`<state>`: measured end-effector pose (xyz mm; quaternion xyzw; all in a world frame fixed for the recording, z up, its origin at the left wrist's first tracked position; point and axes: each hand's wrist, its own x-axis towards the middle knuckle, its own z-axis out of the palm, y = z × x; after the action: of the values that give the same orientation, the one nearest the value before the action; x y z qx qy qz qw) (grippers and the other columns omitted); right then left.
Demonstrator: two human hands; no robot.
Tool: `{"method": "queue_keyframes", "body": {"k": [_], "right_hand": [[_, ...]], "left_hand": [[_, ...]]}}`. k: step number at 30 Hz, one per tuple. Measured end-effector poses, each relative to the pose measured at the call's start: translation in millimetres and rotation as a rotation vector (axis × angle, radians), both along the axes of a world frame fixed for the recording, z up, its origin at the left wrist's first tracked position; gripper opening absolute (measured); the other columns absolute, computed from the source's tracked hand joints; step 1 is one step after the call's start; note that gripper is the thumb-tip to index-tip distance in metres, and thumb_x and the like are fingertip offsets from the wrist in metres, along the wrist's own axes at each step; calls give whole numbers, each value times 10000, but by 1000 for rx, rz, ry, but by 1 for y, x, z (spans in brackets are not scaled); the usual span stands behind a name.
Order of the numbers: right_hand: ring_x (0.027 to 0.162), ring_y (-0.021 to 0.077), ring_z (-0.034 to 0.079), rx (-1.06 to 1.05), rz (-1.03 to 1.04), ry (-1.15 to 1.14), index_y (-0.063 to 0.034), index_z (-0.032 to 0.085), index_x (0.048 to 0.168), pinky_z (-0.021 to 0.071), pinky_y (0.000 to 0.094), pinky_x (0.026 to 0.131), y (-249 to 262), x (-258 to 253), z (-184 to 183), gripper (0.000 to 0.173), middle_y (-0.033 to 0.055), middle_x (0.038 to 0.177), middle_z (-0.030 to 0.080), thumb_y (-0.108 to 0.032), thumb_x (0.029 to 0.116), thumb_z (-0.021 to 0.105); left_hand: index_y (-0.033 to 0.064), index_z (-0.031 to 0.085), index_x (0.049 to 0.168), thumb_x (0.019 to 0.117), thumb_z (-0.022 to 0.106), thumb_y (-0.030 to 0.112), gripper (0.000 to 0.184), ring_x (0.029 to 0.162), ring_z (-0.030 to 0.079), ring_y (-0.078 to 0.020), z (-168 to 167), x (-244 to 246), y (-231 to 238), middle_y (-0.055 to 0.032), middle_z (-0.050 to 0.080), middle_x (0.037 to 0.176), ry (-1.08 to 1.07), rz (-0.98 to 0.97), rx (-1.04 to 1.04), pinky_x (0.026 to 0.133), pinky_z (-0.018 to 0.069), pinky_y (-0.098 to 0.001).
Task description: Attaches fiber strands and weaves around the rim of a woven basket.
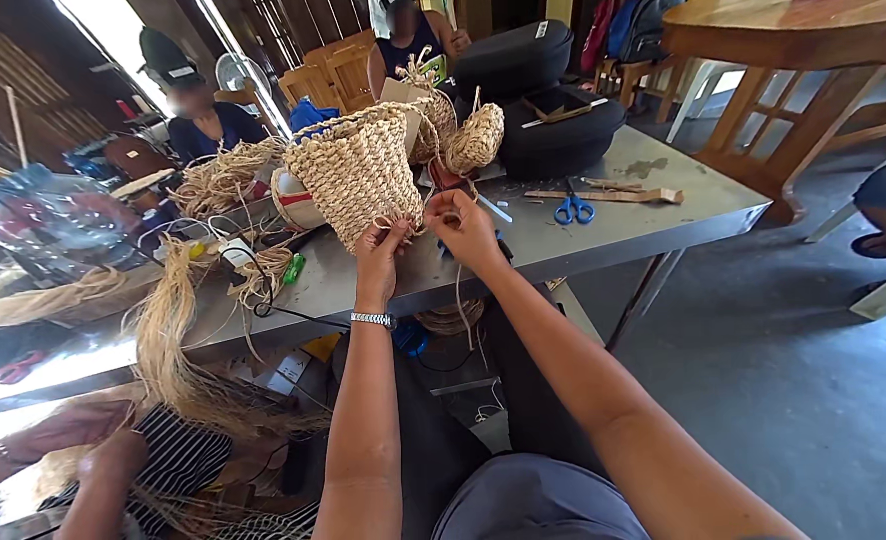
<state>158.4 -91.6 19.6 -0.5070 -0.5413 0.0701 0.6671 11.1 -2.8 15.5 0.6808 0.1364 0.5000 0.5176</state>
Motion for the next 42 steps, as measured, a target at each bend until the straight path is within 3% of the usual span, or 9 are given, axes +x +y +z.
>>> {"method": "queue_keyframes", "body": {"k": [2, 7, 11, 14, 20, 28, 35, 37, 42], "right_hand": [[899, 155, 731, -43, 25, -20, 12, 612, 1256, 613, 322, 831, -1, 0, 1, 317, 113, 1071, 736, -98, 970, 692], [812, 160, 724, -57, 41, -44, 14, 636, 1217, 618, 339, 768, -2, -1, 0, 288, 111, 980, 737, -120, 968, 691], [894, 196, 733, -105, 106, -181, 33, 644, 1204, 617, 361, 832, -4, -3, 2, 350, 144, 1042, 729, -121, 913, 761], [890, 217, 730, -92, 84, -265, 34, 660, 1186, 610, 375, 831, -2, -5, 0, 309, 160, 1028, 730, -77, 911, 743], [863, 158, 720, 16, -2, -171, 0, 713, 1096, 604, 331, 812, -1, -5, 2, 171, 122, 1001, 744, -89, 951, 689], [849, 191, 719, -135, 17, 51, 10, 691, 1124, 610, 387, 819, 24, -15, 29, 203, 128, 985, 728, -105, 957, 702], [876, 157, 730, -52, 61, 86, 30, 678, 1184, 614, 344, 851, 35, -18, 13, 254, 121, 1022, 739, -71, 951, 688], [879, 150, 727, -43, 62, 62, 29, 681, 1181, 611, 334, 849, 32, -18, 12, 253, 117, 1021, 737, -64, 946, 686], [878, 150, 726, -57, 51, 49, 10, 711, 1129, 608, 347, 849, 32, -16, 12, 203, 112, 1016, 743, -75, 945, 695]], "left_hand": [[161, 679, 1054, 1008, 656, 179, 55, 721, 593, -8, -1, -3, -5, 48, 717, 978, -1, 27, 8, 652, 488, -166], [136, 662, 1057, 1015, 646, 181, 64, 707, 581, -20, -3, -2, -4, 41, 698, 938, -41, 85, 26, 660, 490, -182], [132, 667, 1078, 1018, 646, 214, 103, 734, 593, -26, -2, -3, -4, 43, 690, 940, -61, 121, 28, 690, 505, -192], [128, 668, 1081, 1019, 644, 208, 103, 734, 586, -25, -2, -3, -4, 39, 692, 951, -67, 119, 29, 685, 499, -193], [133, 669, 1067, 1020, 642, 194, 82, 732, 583, -21, -4, -3, -3, 41, 694, 963, -27, 109, 57, 669, 488, -179], [161, 641, 1009, 1006, 666, 191, 40, 677, 552, -20, -7, -4, 0, 66, 629, 836, -43, 105, 71, 642, 482, -178], [92, 665, 1091, 1009, 659, 183, 123, 717, 574, -22, -3, -2, 3, 31, 674, 928, -51, 183, 85, 671, 494, -186], [29, 673, 1071, 995, 663, 125, 122, 735, 604, -54, -1, 4, 14, -9, 694, 921, -93, 166, 42, 688, 516, -225], [44, 664, 1017, 987, 672, 119, 81, 712, 589, -58, 0, 6, 15, 8, 668, 855, -66, 169, 43, 677, 509, -231]]}}
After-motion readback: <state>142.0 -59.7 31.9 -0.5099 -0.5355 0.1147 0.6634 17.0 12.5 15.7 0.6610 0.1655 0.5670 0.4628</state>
